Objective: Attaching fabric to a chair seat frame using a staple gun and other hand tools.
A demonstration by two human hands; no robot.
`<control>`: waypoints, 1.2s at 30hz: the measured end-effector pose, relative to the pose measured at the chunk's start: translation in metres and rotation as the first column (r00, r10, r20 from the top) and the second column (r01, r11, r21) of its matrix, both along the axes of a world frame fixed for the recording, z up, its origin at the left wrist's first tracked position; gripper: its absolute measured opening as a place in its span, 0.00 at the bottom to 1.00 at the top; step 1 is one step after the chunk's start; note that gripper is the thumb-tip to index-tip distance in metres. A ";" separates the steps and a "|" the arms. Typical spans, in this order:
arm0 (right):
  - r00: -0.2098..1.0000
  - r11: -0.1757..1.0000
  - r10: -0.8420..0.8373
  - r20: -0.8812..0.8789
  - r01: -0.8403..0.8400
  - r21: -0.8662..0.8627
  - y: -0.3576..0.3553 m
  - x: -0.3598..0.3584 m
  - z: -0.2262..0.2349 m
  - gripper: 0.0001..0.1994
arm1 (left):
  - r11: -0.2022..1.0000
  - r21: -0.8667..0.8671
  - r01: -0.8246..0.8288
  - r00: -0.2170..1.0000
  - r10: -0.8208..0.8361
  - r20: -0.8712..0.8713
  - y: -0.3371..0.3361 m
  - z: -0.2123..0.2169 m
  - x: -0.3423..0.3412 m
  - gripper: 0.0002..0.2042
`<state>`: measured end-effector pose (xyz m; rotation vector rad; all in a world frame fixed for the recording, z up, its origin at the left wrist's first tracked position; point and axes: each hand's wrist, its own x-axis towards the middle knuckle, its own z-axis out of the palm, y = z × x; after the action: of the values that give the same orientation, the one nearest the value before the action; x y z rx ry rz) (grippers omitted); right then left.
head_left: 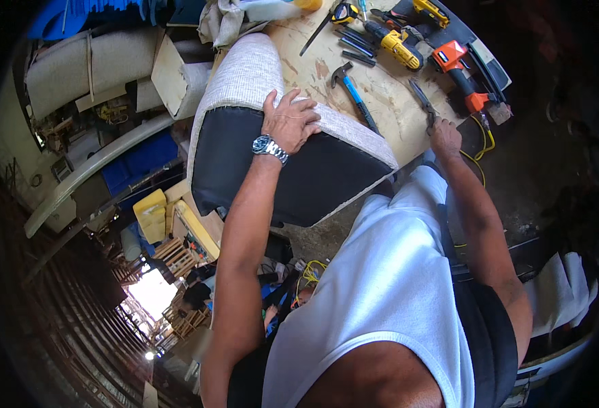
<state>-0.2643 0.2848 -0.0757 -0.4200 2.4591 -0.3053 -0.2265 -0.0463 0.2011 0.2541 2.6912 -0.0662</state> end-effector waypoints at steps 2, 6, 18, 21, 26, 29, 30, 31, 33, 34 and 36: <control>0.998 0.999 -0.053 0.013 0.054 0.000 0.002 -0.003 0.003 0.12 | 0.998 0.059 -0.023 1.000 0.024 -0.018 -0.001 -0.007 -0.001 0.08; 0.959 0.964 -0.265 0.098 0.267 -0.010 -0.004 -0.002 0.009 0.14 | 0.977 0.197 -0.080 0.993 0.096 -0.074 -0.001 -0.006 -0.007 0.06; 0.989 0.759 0.074 0.130 0.029 -0.651 -0.035 0.102 0.126 0.15 | 0.954 0.247 0.169 0.986 -0.163 -0.043 -0.010 0.005 -0.043 0.12; 0.997 0.799 0.058 -0.058 -0.081 -0.596 -0.051 0.125 0.134 0.22 | 0.934 0.203 0.294 0.956 -0.287 -0.062 -0.007 0.002 -0.045 0.11; 0.990 0.850 0.037 -0.134 -0.101 -0.517 -0.075 0.127 0.148 0.23 | 0.947 0.164 0.277 0.960 -0.264 -0.098 0.001 0.005 -0.033 0.10; 0.968 0.846 0.016 -0.251 -0.147 -0.513 -0.093 0.127 0.132 0.21 | 0.951 0.157 0.265 0.959 -0.244 -0.143 -0.002 -0.002 -0.031 0.11; 0.976 0.855 0.002 -0.220 -0.116 -0.505 -0.101 0.126 0.129 0.19 | 0.952 0.162 0.260 0.960 -0.237 -0.152 -0.006 -0.003 -0.028 0.11; 0.982 0.864 -0.011 -0.188 -0.085 -0.496 -0.105 0.125 0.126 0.18 | 0.939 0.238 0.247 0.952 -0.190 -0.239 -0.010 -0.003 -0.024 0.11; 0.986 0.825 -0.103 -0.127 0.013 -0.565 -0.099 0.127 0.126 0.16 | 0.922 0.317 0.225 0.938 -0.117 -0.327 -0.020 0.002 -0.011 0.12; 0.977 0.768 -0.209 -0.051 0.132 -0.626 -0.090 0.127 0.127 0.14 | 0.890 0.451 0.072 0.928 0.106 -0.357 -0.020 0.012 0.003 0.15; 0.808 0.557 -0.551 0.208 0.541 -0.629 -0.068 0.137 0.095 0.13 | 0.445 0.874 -0.197 0.868 0.494 -0.056 -0.025 0.012 0.049 0.23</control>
<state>-0.1271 0.2171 0.0194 0.1060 2.3565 -1.4916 -0.1773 -0.0716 0.2133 -0.0708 2.7646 1.5201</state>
